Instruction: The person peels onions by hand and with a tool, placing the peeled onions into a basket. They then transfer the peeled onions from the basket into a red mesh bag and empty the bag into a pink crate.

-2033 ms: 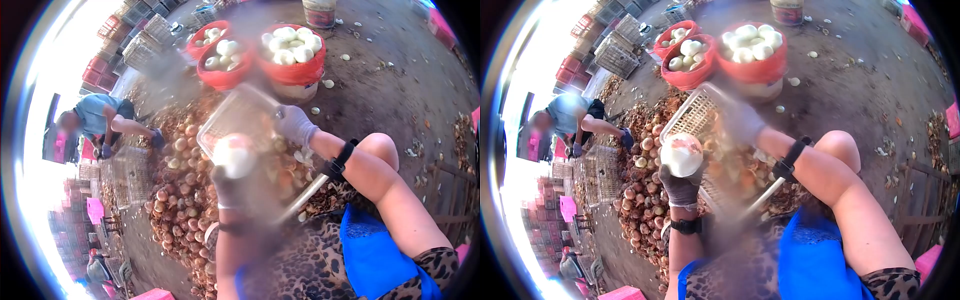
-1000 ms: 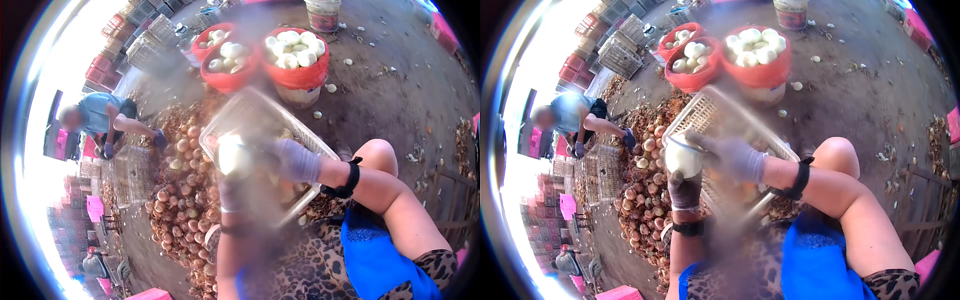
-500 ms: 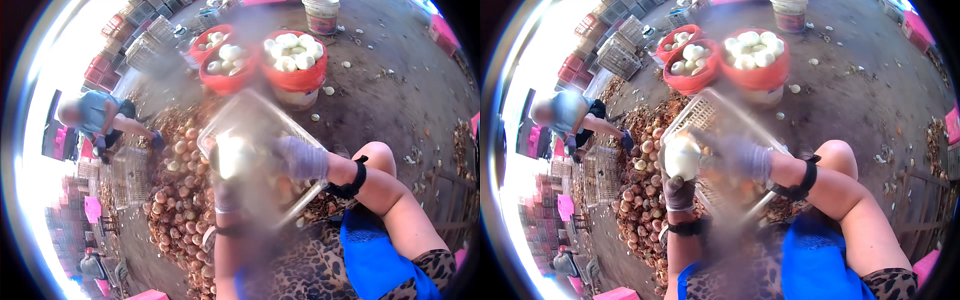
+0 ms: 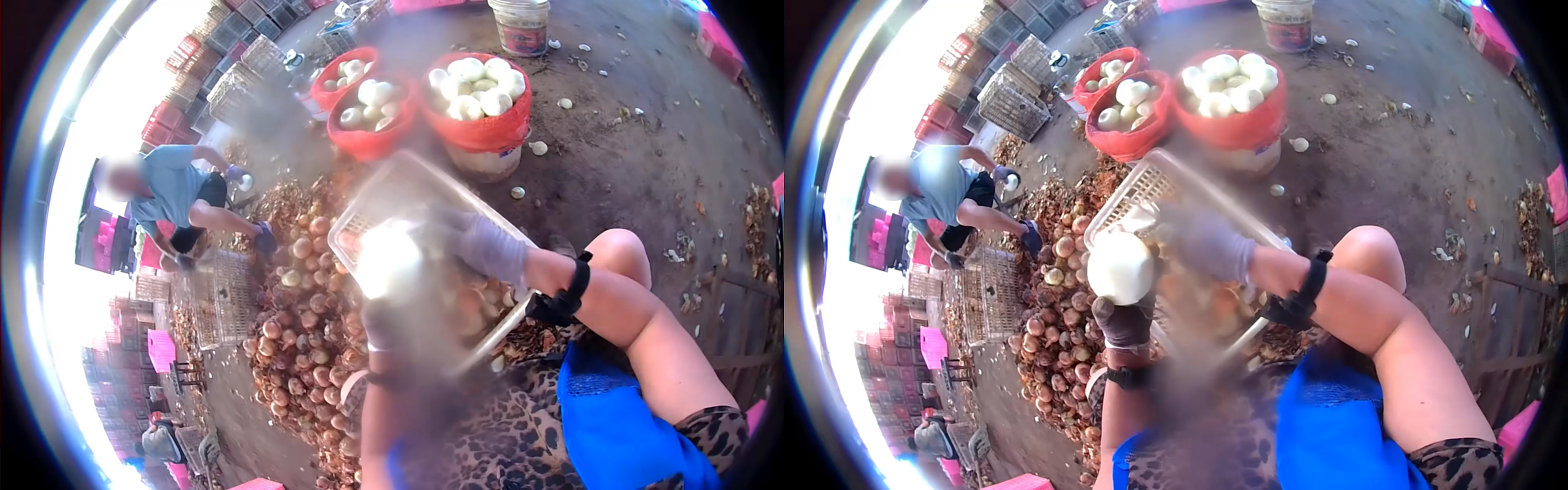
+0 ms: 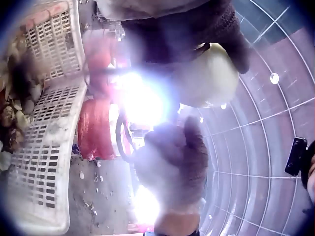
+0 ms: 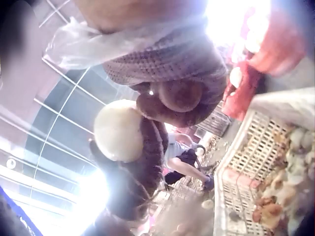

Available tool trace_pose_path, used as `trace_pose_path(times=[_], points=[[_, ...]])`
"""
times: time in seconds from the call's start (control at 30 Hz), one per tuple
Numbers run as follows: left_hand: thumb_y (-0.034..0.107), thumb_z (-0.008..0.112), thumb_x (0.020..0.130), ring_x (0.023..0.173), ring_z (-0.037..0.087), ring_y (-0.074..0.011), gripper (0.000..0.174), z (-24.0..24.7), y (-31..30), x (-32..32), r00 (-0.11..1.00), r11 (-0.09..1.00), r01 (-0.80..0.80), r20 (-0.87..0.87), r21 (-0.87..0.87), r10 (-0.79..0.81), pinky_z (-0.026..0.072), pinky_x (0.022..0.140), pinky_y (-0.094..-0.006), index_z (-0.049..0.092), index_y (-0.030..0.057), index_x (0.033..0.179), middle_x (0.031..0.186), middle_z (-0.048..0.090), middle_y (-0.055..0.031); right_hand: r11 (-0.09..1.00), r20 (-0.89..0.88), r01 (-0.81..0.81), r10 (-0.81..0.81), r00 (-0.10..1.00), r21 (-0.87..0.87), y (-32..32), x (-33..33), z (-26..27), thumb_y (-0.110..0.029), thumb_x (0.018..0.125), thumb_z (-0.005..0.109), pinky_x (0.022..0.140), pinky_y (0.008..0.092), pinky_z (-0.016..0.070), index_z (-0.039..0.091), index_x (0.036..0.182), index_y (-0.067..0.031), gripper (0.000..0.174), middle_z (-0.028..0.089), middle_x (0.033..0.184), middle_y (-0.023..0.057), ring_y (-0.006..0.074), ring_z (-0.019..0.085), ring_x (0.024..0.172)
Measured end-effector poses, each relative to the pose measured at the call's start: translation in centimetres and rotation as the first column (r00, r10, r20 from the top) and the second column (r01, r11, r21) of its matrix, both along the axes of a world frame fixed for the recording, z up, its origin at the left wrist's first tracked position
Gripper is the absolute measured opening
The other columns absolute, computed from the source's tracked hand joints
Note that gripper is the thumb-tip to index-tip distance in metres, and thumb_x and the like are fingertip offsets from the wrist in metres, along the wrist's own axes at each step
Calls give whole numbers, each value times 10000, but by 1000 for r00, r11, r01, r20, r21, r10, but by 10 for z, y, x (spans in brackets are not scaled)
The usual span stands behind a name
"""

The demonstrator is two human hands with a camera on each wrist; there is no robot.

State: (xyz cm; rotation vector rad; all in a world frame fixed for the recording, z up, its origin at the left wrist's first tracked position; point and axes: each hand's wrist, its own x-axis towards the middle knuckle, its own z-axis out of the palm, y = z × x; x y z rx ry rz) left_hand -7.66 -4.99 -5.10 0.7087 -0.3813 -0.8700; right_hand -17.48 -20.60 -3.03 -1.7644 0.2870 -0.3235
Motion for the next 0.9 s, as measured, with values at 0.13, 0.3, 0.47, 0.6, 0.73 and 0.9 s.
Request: trace_pose_path(times=[0.13, 0.3, 0.47, 0.6, 0.73, 0.9], points=[[299, 778, 598, 1159, 507, -297, 874, -6, 7, 2, 867, 926, 134, -412, -352, -281, 407, 1040, -436, 397, 44, 1343, 1261, 509, -117, 993, 205, -8, -16, 979, 114, 27, 0, -17, -46, 885, 514, 805, 342, 455, 503, 1308, -70, 423, 578, 1001, 133, 201, 554, 886], [268, 778, 610, 1189, 480, -297, 873, -22, 8, 12, 985, 988, -157, -74, 0, 156, 394, 1051, -426, 382, 47, 1357, 1285, 491, -116, 995, 224, -23, 2, 975, 93, 35, 4, -27, -72, 898, 524, 732, 332, 480, 397, 1413, -107, 531, 572, 965, 101, 175, 554, 792], [325, 782, 631, 1244, 425, -310, 921, -9, 3, 6, 998, 995, -66, -1, -75, 66, 354, 1075, -451, 339, 65, 1395, 1352, 431, -126, 923, -111, 45, -2, 994, 383, 10, 17, -12, -159, 944, 479, 653, 269, 500, 468, 1362, -107, 422, 613, 939, 73, 129, 579, 707], [592, 672, 690, 1233, 437, -315, 940, 33, -5, -16, 996, 999, 39, 83, -33, -36, 378, 1039, -480, 332, 96, 1412, 1365, 428, -119, 854, -160, 25, 69, 985, 520, 1, 9, 5, -237, 941, 511, 712, 278, 501, 525, 1296, -54, 400, 645, 980, 87, 142, 609, 793], [787, 453, 756, 1201, 471, -310, 949, 17, 3, -1, 968, 991, 90, 225, 100, -111, 425, 979, -490, 354, 101, 1403, 1347, 452, -119, 999, 174, 9, -17, 985, 48, 5, 8, -8, -300, 912, 562, 677, 279, 497, 583, 1184, -29, 384, 654, 887, 68, 119, 605, 766], [788, 371, 798, 1142, 519, -289, 926, -9, 10, 10, 997, 968, -34, 70, 250, 17, 472, 917, -452, 405, 50, 1356, 1286, 502, -133, 989, 194, 15, -43, 980, 145, 13, 27, -26, -278, 896, 593, 665, 289, 506, 613, 1058, -11, 312, 650, 865, 73, 132, 609, 766]])
